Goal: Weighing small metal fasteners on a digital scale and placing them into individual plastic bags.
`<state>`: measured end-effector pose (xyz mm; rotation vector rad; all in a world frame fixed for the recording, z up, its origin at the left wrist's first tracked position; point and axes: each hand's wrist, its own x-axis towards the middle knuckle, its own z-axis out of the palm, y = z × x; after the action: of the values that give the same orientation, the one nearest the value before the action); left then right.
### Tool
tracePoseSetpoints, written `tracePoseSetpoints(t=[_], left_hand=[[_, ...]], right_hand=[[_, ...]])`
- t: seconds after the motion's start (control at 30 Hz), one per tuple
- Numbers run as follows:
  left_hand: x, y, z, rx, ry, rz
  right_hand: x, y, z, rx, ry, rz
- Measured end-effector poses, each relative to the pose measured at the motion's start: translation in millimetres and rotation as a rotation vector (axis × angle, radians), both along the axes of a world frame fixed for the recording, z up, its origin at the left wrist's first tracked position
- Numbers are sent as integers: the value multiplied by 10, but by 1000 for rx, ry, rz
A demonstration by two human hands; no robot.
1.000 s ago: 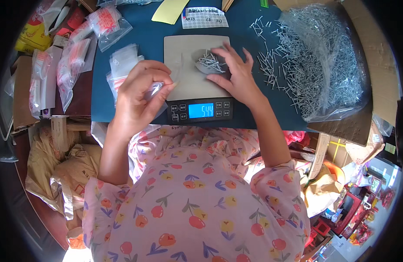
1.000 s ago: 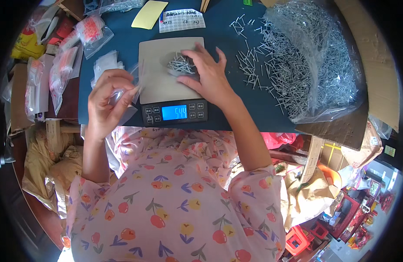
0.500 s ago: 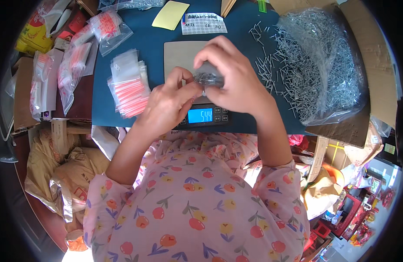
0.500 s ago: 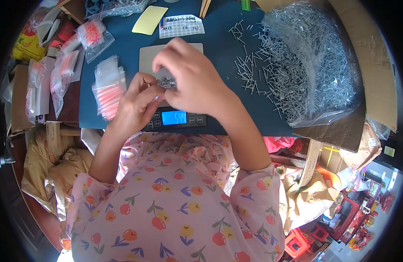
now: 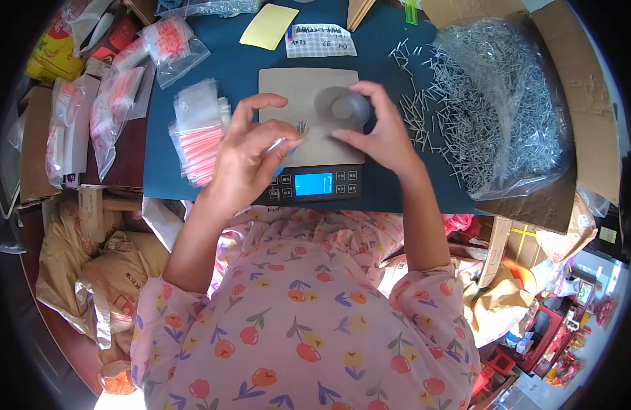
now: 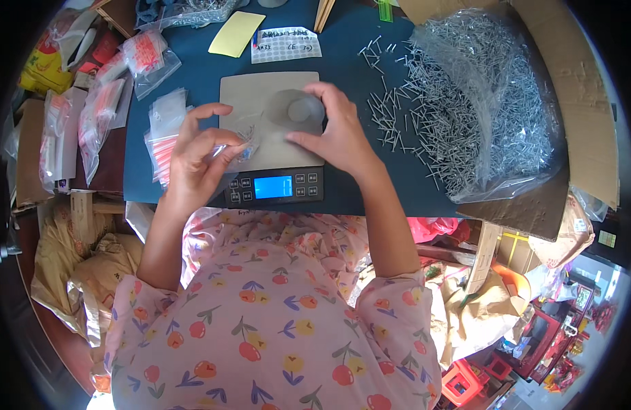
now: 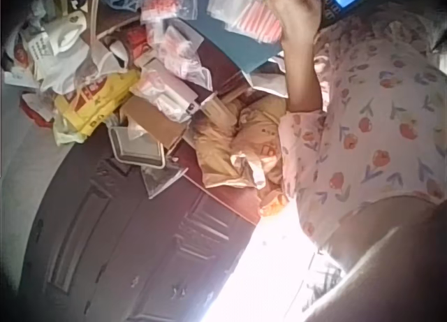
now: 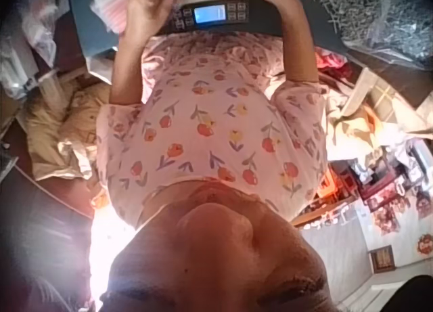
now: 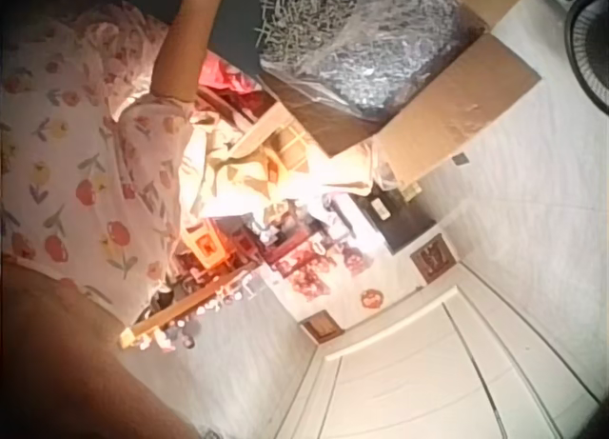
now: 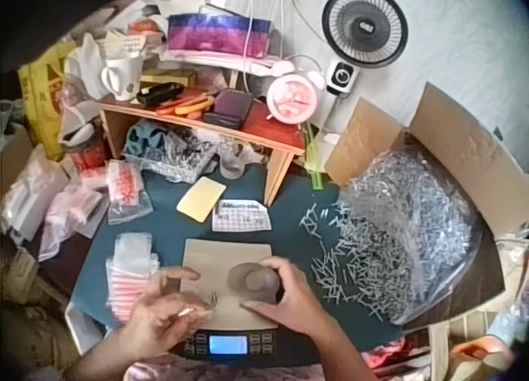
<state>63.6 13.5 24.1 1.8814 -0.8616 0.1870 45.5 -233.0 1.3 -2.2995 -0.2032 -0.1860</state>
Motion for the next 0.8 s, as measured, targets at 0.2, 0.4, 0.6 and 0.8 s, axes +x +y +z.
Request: tracePoseSetpoints(t=[0.2,0.4,0.6,0.8], left_hand=[[-65,146,158,-123,150,-121],[-83,209,244,-206,205,-229],[-173,172,315,62,183,-120],[-259,147,285,-31,289,-165]], right_hand=[[-76,244,315,-53,-186,220],[-272,449,661,-173,-353,364],[-379,567,689,-244,-395,369],[-399,637,655,-191,-425,357]])
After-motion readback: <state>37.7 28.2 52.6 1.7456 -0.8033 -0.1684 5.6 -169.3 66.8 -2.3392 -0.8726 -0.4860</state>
